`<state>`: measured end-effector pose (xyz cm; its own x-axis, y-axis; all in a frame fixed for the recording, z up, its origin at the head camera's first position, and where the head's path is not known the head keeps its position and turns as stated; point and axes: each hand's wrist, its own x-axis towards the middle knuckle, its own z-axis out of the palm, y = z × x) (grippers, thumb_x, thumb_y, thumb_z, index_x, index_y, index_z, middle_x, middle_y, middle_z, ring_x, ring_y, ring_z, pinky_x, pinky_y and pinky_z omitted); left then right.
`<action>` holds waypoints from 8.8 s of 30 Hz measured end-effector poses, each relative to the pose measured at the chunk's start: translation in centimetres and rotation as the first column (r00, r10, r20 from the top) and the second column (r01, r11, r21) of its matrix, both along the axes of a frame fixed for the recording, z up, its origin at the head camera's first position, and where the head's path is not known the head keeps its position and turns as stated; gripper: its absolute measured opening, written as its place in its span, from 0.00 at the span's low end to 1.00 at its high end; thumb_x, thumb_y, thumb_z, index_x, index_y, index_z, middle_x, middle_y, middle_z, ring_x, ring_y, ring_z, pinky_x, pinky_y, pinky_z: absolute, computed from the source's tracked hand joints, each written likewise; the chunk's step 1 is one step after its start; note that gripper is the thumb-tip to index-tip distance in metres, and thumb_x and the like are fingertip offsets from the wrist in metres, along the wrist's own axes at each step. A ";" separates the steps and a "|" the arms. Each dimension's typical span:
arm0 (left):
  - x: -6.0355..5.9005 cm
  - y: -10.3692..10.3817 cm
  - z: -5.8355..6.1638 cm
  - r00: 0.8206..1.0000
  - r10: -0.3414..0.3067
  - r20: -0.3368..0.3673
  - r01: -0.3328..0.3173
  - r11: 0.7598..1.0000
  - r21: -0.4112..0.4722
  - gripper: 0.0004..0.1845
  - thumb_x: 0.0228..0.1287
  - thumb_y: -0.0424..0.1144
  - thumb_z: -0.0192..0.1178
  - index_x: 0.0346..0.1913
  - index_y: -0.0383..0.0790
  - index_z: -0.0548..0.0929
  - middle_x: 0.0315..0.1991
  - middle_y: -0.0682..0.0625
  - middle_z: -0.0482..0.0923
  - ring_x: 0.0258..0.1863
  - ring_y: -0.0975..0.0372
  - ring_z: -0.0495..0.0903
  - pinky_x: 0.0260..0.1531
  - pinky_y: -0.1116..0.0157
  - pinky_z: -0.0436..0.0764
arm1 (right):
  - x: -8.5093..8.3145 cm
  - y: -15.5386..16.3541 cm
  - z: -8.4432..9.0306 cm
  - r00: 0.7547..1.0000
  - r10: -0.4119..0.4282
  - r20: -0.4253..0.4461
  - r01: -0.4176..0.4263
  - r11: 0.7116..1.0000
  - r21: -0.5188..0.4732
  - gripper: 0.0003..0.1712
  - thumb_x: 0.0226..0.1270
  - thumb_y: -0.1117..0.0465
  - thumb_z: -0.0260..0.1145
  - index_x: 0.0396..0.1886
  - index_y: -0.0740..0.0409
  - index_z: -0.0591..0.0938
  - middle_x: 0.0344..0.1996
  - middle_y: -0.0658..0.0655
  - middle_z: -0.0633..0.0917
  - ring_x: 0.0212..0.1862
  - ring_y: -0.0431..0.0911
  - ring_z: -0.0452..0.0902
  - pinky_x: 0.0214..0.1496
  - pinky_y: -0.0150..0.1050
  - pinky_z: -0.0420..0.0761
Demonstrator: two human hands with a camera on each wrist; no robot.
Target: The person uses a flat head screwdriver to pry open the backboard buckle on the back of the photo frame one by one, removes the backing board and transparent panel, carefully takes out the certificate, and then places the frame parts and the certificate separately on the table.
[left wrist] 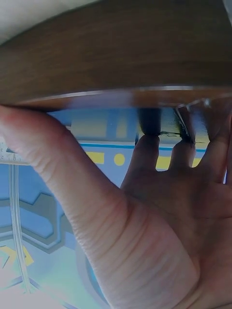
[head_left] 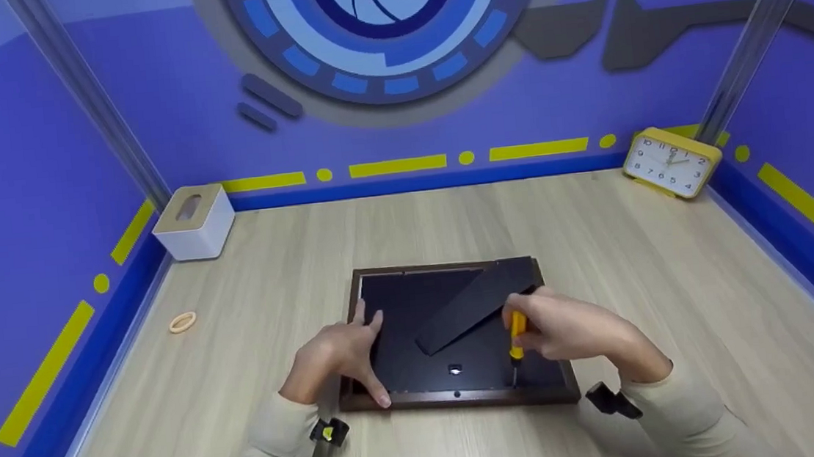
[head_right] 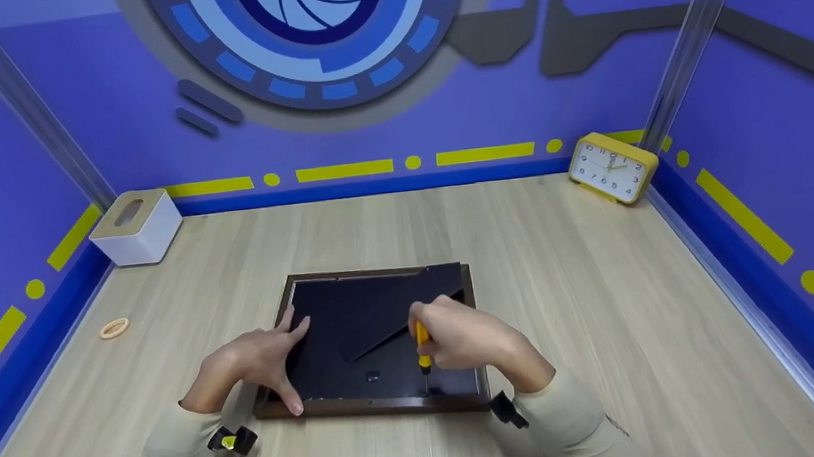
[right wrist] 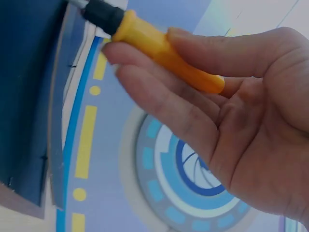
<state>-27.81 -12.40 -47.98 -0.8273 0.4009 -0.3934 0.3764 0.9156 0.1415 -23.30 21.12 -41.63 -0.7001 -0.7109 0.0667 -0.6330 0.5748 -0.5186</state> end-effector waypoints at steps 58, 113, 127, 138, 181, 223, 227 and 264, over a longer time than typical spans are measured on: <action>0.0 -0.4 -0.1 1.000 -0.010 0.007 0.010 1.000 0.015 0.79 0.26 0.72 0.78 0.81 0.42 0.48 0.78 0.30 0.35 0.63 0.39 0.71 0.54 0.52 0.77 | -5.8 2.2 -4.7 0.891 -0.419 -0.176 0.369 0.893 -0.259 0.11 0.66 0.57 0.72 0.36 0.59 0.81 0.25 0.50 0.82 0.24 0.40 0.77 0.24 0.34 0.79; -0.1 -0.5 0.2 0.999 -0.042 0.013 0.042 0.999 0.008 0.78 0.27 0.72 0.77 0.81 0.41 0.47 0.78 0.30 0.33 0.45 0.52 0.79 0.48 0.56 0.79 | -7.4 5.7 -3.2 0.966 -0.259 -0.015 0.256 0.960 -0.116 0.12 0.56 0.63 0.79 0.35 0.61 0.83 0.28 0.50 0.85 0.32 0.44 0.81 0.33 0.37 0.81; 0.0 -0.5 0.0 0.999 -0.033 0.022 0.032 0.999 0.023 0.79 0.27 0.72 0.78 0.81 0.41 0.47 0.78 0.30 0.33 0.58 0.48 0.75 0.55 0.55 0.77 | -7.3 7.3 -2.8 0.971 -0.234 0.054 0.239 0.966 -0.102 0.13 0.54 0.67 0.78 0.29 0.53 0.80 0.25 0.49 0.80 0.28 0.46 0.74 0.29 0.35 0.76; 0.0 -0.6 0.0 0.999 -0.023 0.029 0.022 0.999 0.027 0.79 0.27 0.72 0.78 0.81 0.42 0.46 0.78 0.30 0.32 0.61 0.47 0.73 0.56 0.55 0.76 | -8.4 9.1 -3.7 0.968 -0.211 0.134 0.236 0.949 -0.209 0.12 0.52 0.66 0.80 0.29 0.55 0.82 0.25 0.52 0.82 0.26 0.44 0.74 0.27 0.33 0.75; 0.3 -0.2 0.2 1.000 -0.016 0.011 0.016 1.000 0.002 0.77 0.29 0.71 0.78 0.80 0.38 0.48 0.77 0.27 0.34 0.65 0.44 0.70 0.57 0.55 0.76 | -9.1 11.6 -5.4 0.678 -0.590 0.439 0.552 0.802 0.226 0.12 0.63 0.63 0.71 0.28 0.69 0.81 0.20 0.60 0.85 0.22 0.49 0.85 0.27 0.41 0.85; 0.5 -0.4 0.7 1.000 -0.017 0.020 0.017 1.000 -0.001 0.74 0.34 0.71 0.76 0.80 0.37 0.50 0.78 0.31 0.38 0.63 0.46 0.72 0.57 0.55 0.76 | -8.2 13.5 -2.6 0.685 -0.695 0.219 0.636 0.717 0.285 0.35 0.71 0.42 0.63 0.48 0.77 0.80 0.30 0.66 0.81 0.33 0.53 0.79 0.37 0.47 0.80; 0.4 -0.8 1.1 0.999 -0.018 0.026 0.017 0.999 0.040 0.71 0.37 0.68 0.77 0.79 0.35 0.52 0.78 0.32 0.40 0.68 0.46 0.68 0.61 0.54 0.73 | -7.7 11.2 -2.3 0.768 -0.603 0.217 0.591 0.797 0.122 0.45 0.69 0.40 0.65 0.64 0.78 0.71 0.56 0.76 0.78 0.52 0.62 0.79 0.54 0.58 0.78; -0.2 -1.5 0.8 1.000 -0.026 0.015 0.024 0.994 0.107 0.67 0.39 0.59 0.80 0.78 0.34 0.55 0.76 0.26 0.43 0.70 0.43 0.64 0.62 0.53 0.72 | -9.1 -1.8 -7.5 0.956 0.073 -0.285 0.026 0.944 0.329 0.35 0.64 0.81 0.54 0.73 0.65 0.67 0.72 0.68 0.65 0.74 0.64 0.57 0.69 0.61 0.64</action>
